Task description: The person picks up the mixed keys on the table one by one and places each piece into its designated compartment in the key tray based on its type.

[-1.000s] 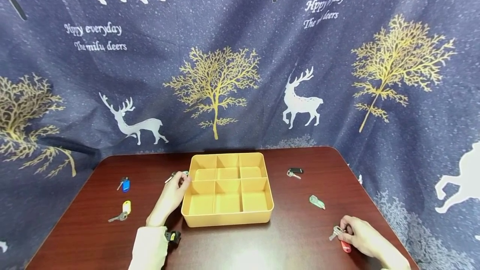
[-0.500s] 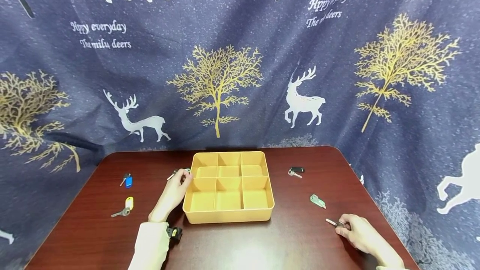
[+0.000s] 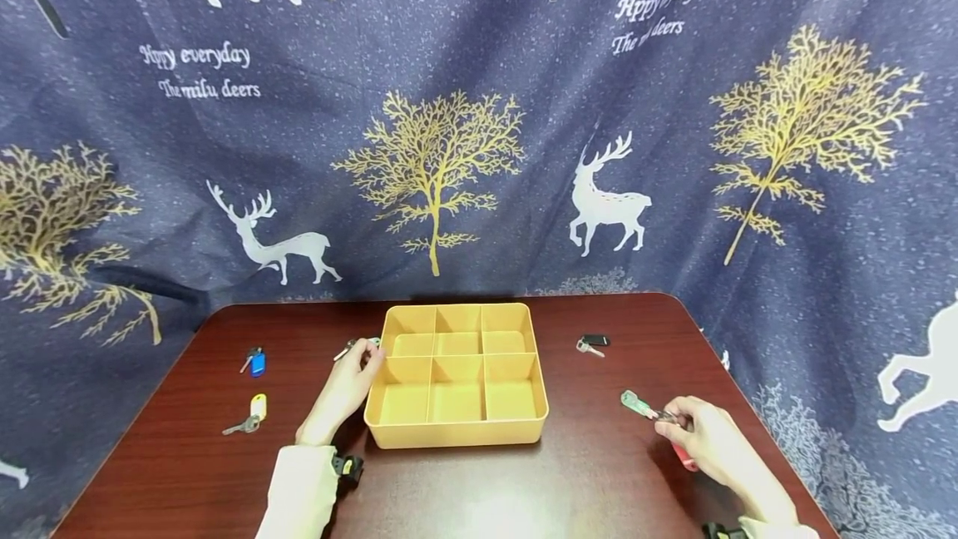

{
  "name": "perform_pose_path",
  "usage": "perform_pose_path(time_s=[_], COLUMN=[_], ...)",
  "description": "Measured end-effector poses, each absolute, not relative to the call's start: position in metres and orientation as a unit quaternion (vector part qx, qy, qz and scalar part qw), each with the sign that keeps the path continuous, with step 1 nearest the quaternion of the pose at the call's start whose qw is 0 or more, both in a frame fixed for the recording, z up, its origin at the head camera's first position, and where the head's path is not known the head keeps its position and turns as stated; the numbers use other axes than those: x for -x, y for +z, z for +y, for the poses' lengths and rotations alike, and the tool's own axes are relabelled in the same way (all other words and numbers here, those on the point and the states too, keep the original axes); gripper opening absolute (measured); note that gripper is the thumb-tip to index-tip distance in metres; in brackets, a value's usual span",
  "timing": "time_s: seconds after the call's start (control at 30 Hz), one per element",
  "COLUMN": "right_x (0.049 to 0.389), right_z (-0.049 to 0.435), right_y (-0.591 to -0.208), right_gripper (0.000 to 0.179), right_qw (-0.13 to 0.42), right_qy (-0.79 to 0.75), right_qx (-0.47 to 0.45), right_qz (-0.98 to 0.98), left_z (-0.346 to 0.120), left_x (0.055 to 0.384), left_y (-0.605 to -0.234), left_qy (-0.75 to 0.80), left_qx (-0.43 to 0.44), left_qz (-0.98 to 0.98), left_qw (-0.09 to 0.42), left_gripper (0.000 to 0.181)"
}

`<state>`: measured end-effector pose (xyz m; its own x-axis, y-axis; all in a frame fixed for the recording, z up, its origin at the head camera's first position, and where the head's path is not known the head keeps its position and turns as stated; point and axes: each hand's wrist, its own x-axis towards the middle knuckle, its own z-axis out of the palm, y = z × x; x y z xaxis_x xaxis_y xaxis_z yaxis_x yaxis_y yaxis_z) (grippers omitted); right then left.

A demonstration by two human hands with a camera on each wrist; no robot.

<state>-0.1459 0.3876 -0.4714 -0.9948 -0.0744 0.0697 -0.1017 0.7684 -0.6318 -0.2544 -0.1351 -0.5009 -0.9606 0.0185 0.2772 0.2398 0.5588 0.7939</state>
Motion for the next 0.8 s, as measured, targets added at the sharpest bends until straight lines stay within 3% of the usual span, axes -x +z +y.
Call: perform_pose_path(time_s=[0.23,0.5,0.8], right_x=[0.158,0.178,0.195], right_z=[0.370,0.346,0.321], right_y=[-0.462,-0.459,-0.452], right_gripper=[0.019,0.017,0.017], right_qw=[0.078,0.090,0.144], right_qy=[0.326,0.351,0.336], right_qx=[-0.072,-0.092,-0.116], right_qz=[-0.939,-0.928,-0.924], left_z=[-0.135,-0.139,-0.138], left_x=[0.254,0.256,0.255], left_y=[-0.499,-0.500,-0.503], left_qy=[-0.464,-0.462,-0.455], left_qx=[0.068,0.060,0.058], left_qz=[-0.876,-0.879,-0.883], left_qw=[0.115,0.102,0.102], left_gripper=[0.014,0.013,0.014])
